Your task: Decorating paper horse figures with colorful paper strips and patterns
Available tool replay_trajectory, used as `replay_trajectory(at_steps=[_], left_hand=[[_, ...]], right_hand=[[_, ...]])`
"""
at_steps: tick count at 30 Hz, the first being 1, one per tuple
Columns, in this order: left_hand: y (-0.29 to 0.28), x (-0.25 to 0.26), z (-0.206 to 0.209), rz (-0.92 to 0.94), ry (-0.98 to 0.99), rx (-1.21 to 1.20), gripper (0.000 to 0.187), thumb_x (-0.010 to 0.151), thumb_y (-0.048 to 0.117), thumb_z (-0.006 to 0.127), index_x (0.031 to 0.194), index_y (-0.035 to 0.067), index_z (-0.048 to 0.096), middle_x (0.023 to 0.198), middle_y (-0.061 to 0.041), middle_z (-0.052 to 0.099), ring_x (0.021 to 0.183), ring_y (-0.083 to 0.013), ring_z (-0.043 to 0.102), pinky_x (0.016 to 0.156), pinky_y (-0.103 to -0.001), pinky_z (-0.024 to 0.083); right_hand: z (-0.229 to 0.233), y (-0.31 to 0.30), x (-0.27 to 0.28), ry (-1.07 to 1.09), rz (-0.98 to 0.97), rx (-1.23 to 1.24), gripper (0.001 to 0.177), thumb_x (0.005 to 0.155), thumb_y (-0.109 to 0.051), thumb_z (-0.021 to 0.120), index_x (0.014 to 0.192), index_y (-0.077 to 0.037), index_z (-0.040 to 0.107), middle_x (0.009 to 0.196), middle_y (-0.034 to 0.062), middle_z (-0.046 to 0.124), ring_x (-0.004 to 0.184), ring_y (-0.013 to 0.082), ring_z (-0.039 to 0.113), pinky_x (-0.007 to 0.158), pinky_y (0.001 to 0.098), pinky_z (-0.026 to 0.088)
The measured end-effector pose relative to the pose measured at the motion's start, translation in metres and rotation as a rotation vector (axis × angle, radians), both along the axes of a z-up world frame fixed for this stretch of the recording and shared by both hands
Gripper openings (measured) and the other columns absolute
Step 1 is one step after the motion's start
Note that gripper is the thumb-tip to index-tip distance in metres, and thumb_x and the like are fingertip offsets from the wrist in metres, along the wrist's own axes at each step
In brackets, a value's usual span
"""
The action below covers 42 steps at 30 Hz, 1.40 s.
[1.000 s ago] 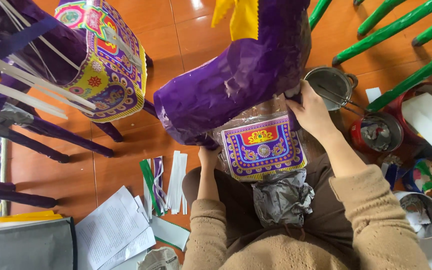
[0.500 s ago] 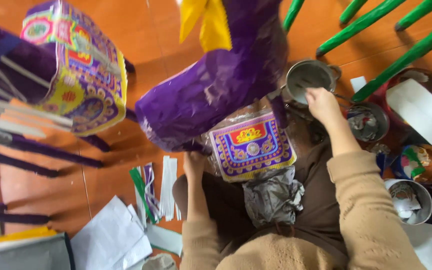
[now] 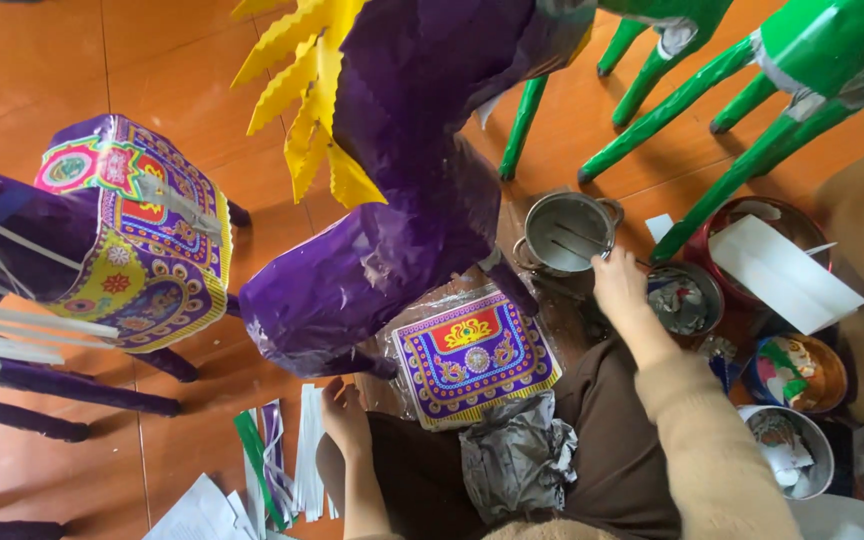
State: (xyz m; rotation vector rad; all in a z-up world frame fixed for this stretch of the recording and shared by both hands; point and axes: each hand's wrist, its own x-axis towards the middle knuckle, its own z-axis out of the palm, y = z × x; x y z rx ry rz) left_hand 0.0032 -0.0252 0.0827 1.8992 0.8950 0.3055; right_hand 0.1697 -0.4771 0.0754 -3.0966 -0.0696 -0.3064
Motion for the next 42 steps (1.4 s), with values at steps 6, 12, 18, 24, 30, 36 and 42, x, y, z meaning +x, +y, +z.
replay_trajectory(at_steps=[6,12,18,24,30,36,42], left_hand=[[0.004,0.004,-0.016,-0.017,-0.007,-0.025,0.032,0.089,0.01,0.06,0.12,0.0,0.057,0.113,-0.013,0.064,0.094,-0.0241,0.066,0.079,-0.032,0.053],[0.002,0.003,-0.009,0.0,-0.018,-0.071,0.033,0.087,0.007,0.063,0.119,0.001,0.06,0.111,-0.012,0.066,0.097,-0.0233,0.067,0.082,-0.032,0.053],[0.028,0.015,-0.096,-0.112,-0.109,-0.06,0.052,0.069,0.008,0.077,0.116,0.003,0.058,0.108,-0.012,0.066,0.094,-0.0247,0.068,0.076,-0.032,0.054],[0.021,0.032,-0.092,-0.122,-0.121,-0.285,0.051,0.07,-0.004,0.072,0.117,0.01,0.061,0.102,-0.008,0.071,0.094,-0.0225,0.068,0.078,-0.033,0.053],[0.016,0.042,-0.081,-0.188,0.004,-0.361,0.051,0.069,0.005,0.083,0.116,0.004,0.063,0.104,-0.014,0.074,0.092,-0.0262,0.072,0.081,-0.034,0.058],[0.017,0.045,-0.085,-0.212,0.114,-0.051,0.044,0.066,0.028,0.085,0.1,0.004,0.069,0.09,-0.009,0.077,0.079,-0.0214,0.074,0.07,-0.03,0.057],[0.019,0.045,-0.085,-0.19,0.099,-0.063,0.037,0.07,0.022,0.083,0.095,-0.001,0.07,0.088,-0.012,0.077,0.075,-0.0222,0.073,0.066,-0.029,0.056]], right_hand=[[0.004,0.057,-0.063,0.262,-0.215,0.524,0.04,0.087,-0.005,0.061,0.127,-0.004,0.061,0.096,0.0219,0.064,0.075,0.0335,0.067,0.074,0.0419,0.058],[-0.042,0.061,-0.06,0.457,-0.513,1.808,0.023,0.093,-0.005,0.053,0.111,0.0,0.067,0.072,0.0085,0.06,0.057,0.0115,0.054,0.036,0.0197,0.029],[-0.114,0.057,-0.074,0.563,-0.625,2.154,0.016,0.089,-0.014,0.052,0.086,-0.005,0.065,0.068,0.0039,0.054,0.049,0.0114,0.039,0.033,0.0232,0.019],[0.118,0.096,-0.104,0.136,-0.237,1.948,0.027,0.098,-0.015,0.047,0.124,-0.011,0.056,0.073,0.0094,0.059,0.047,0.0102,0.042,0.038,0.0184,0.024],[0.231,0.13,-0.096,-0.258,0.573,1.522,0.034,0.095,-0.005,0.053,0.128,-0.01,0.057,0.082,0.004,0.066,0.055,0.0053,0.055,0.039,0.0141,0.036],[0.254,0.154,-0.085,-0.286,0.524,1.389,0.028,0.093,-0.003,0.055,0.122,-0.005,0.057,0.077,0.0052,0.064,0.05,0.0077,0.05,0.041,0.0184,0.042],[0.261,0.156,-0.086,-0.329,0.386,1.372,0.027,0.094,-0.003,0.054,0.121,0.001,0.056,0.083,0.0076,0.065,0.053,0.0084,0.051,0.046,0.019,0.043]])
